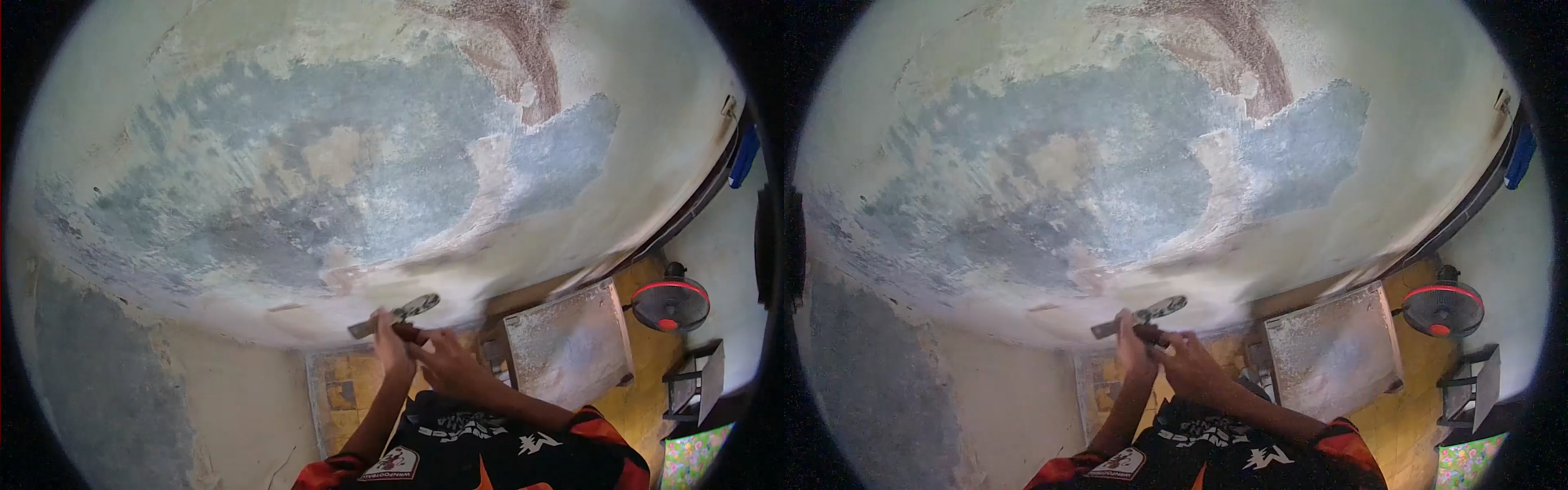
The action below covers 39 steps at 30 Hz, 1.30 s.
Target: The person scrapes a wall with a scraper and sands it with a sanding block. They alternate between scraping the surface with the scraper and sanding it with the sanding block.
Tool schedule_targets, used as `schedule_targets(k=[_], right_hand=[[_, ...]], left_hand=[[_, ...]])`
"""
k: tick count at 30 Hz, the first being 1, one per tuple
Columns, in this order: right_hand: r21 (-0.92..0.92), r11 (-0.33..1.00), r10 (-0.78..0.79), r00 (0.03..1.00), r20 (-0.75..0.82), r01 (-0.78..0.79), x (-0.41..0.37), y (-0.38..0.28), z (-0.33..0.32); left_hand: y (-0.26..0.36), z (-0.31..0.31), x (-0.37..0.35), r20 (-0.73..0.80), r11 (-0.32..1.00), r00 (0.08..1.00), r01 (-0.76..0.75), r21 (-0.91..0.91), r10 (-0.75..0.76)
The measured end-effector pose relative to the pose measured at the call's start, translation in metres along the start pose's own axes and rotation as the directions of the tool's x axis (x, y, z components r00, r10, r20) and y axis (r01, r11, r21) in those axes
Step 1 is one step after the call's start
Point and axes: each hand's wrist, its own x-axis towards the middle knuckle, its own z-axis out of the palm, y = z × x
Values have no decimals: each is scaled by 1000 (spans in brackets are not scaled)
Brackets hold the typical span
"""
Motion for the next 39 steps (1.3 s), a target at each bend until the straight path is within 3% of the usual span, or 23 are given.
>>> schedule_targets(k=[1,2,5,7,10,14,16,19,22,24,25,27,30,31,34,35,37,39], right_hand=[[-72,996,43,994,-103,-51,10,0,7],[-61,996,54,983,-175,-65,12,3,9],[-4,985,159,920,-357,-172,4,14,8],[23,967,246,907,-341,-254,-3,14,10],[99,942,332,927,-171,-319,-18,16,15],[122,948,303,952,-52,-295,-29,15,9],[99,950,299,954,-7,-297,-29,12,0],[152,965,238,954,-180,-212,-30,29,-2],[173,966,222,959,-178,-192,-39,46,-9],[159,941,325,930,-174,-299,-38,43,-21],[151,924,374,911,-173,-350,-36,42,-26],[186,945,296,945,-140,-269,-32,46,-28],[182,950,258,966,7,-255,-33,49,-34],[165,951,254,965,69,-263,-32,50,-38],[95,945,288,936,203,-312,-33,47,-38],[80,958,259,951,171,-275,-36,50,-34],[45,979,195,975,110,-201,-42,57,-22],[70,982,167,981,99,-174,-43,55,-22]], left_hand=[[9,14,-7,-37,997,997,63,33,-62],[8,23,-9,26,999,999,-18,-38,19],[-2,23,-22,204,998,979,-22,-55,33],[-18,11,-21,259,996,964,-43,-72,61],[-38,4,-22,34,999,998,-44,29,43],[-41,-1,-22,-39,997,999,-14,74,17],[-46,-4,-16,34,994,998,-59,92,56],[-46,0,-17,49,982,994,-104,159,97],[-51,16,-22,60,937,977,-215,276,206],[-58,23,-23,152,867,943,-332,372,296],[-60,29,-27,149,869,952,-306,390,268],[-62,41,-39,133,874,969,-246,420,209],[-87,28,-17,168,866,927,-375,331,337],[-83,27,-21,151,854,959,-283,437,240],[-109,4,-16,268,425,800,-531,733,537],[-126,-13,0,126,720,924,-362,592,362],[-119,-5,-14,-6,900,981,-174,400,192],[-115,-3,-14,-41,962,996,-66,264,80]])
